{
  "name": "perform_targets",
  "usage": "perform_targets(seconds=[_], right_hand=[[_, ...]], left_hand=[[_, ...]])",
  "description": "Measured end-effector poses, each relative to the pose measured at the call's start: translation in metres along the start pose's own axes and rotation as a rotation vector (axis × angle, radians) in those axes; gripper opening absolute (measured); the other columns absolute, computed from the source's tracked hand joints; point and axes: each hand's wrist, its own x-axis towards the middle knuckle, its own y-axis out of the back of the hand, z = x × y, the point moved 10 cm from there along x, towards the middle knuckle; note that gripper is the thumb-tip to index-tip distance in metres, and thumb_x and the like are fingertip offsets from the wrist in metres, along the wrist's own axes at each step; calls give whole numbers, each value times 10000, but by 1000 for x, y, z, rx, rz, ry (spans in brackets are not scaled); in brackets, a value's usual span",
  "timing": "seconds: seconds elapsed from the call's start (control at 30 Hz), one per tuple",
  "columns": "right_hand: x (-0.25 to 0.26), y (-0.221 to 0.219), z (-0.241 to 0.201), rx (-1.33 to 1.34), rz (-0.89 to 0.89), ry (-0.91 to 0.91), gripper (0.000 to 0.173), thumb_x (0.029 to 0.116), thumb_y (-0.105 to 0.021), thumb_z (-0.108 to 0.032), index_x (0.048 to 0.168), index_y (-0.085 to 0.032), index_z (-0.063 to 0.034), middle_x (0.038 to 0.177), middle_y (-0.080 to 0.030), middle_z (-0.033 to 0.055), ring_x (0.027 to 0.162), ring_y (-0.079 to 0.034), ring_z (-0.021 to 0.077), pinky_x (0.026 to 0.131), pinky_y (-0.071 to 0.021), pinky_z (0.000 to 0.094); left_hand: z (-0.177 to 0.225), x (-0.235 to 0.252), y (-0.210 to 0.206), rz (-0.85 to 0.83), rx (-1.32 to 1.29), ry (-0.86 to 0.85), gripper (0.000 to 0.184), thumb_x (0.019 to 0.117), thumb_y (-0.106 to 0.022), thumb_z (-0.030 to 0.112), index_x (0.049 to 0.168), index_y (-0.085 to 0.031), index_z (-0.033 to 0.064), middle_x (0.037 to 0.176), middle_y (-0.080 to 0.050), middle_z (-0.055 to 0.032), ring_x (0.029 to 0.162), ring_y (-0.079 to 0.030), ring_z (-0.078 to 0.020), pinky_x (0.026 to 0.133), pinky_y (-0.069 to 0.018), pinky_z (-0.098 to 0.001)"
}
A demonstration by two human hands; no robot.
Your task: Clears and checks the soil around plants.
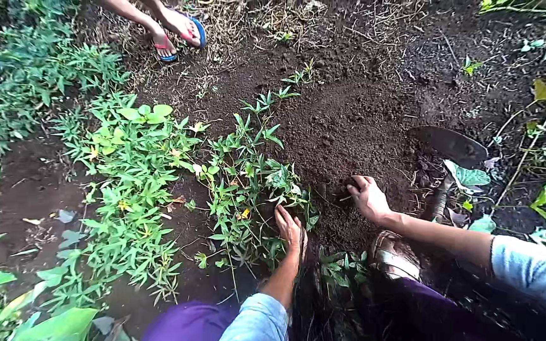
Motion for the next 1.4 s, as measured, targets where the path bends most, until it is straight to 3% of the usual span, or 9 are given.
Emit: perform_targets(seconds=[0.2,0.37,0.53,0.7,0.8,0.9,1.1,1.27,1.4], right_hand=[[-39,0,5,6,-48,77,369,1082,-481,-214,1394,-598,-55,1504,-497,220,1269,-600,377,1041,-494,561],[-33,-22,58,-62,-247,-354,754,1021,-603,-348,1573,-232,6,1403,-550,316,1275,-596,446,1052,-474,604],[-46,-64,11,-189,-398,-121,710,1016,-629,-345,1522,-302,31,1343,-576,299,1252,-603,441,1041,-483,588],[-41,-25,20,-326,-323,-100,567,1006,-647,-298,1458,-449,-17,1358,-570,307,1176,-633,475,956,-505,642],[-32,-9,47,-270,-269,-240,728,979,-685,-265,1530,-314,32,1516,-397,340,1207,-609,504,983,-511,626],[-29,-42,47,-216,-370,-190,823,939,-746,-313,1514,-300,72,1374,-544,350,1266,-584,480,1048,-468,619],[-45,-57,20,-141,-374,-171,868,941,-729,-454,1505,-299,48,1307,-597,307,1234,-612,449,1031,-486,590],[-41,-52,8,-303,-381,-178,968,981,-557,-639,1573,-225,52,1330,-606,306,1242,-618,446,1028,-487,598],[-36,-54,-3,-529,-438,-113,666,1073,-459,-473,1415,-486,97,1357,-595,318,1285,-585,465,1026,-467,632]], left_hand=[[20,-31,9,-81,-10,100,428,1042,-562,180,1389,-532,-67,1481,-496,-291,1334,-554,-388,1100,-477,-440],[28,-53,-8,-238,130,22,649,968,-680,449,1377,-557,-40,1438,-544,-261,1320,-559,-380,1092,-463,-488],[33,-64,-26,-427,187,42,637,969,-690,150,1505,-409,-49,1587,-358,-268,1348,-551,-353,1067,-515,-400],[61,-72,-2,-69,266,-591,327,911,-701,95,1211,-705,-34,1265,-681,-248,1149,-675,-400,992,-531,-490],[89,-83,-14,-123,359,-840,622,879,-746,96,1477,-580,133,1515,-550,-175,1355,-561,-414,1110,-407,-625],[89,-83,-44,-419,412,-824,695,911,-708,44,1554,-487,189,1665,-359,-112,1538,-300,-422,1172,-264,-696],[83,-71,-40,-480,454,-862,450,964,-561,-53,1373,-651,111,1594,-465,-146,1452,-440,-437,1094,-443,-587],[73,-70,-46,-654,631,-793,706,970,-539,-71,1575,-441,280,1716,-217,-134,1534,-265,-471,1112,-342,-702],[62,-69,-38,-664,567,-890,573,998,-511,-36,1532,-511,172,1659,-341,-182,1442,-434,-461,1097,-438,-576]])
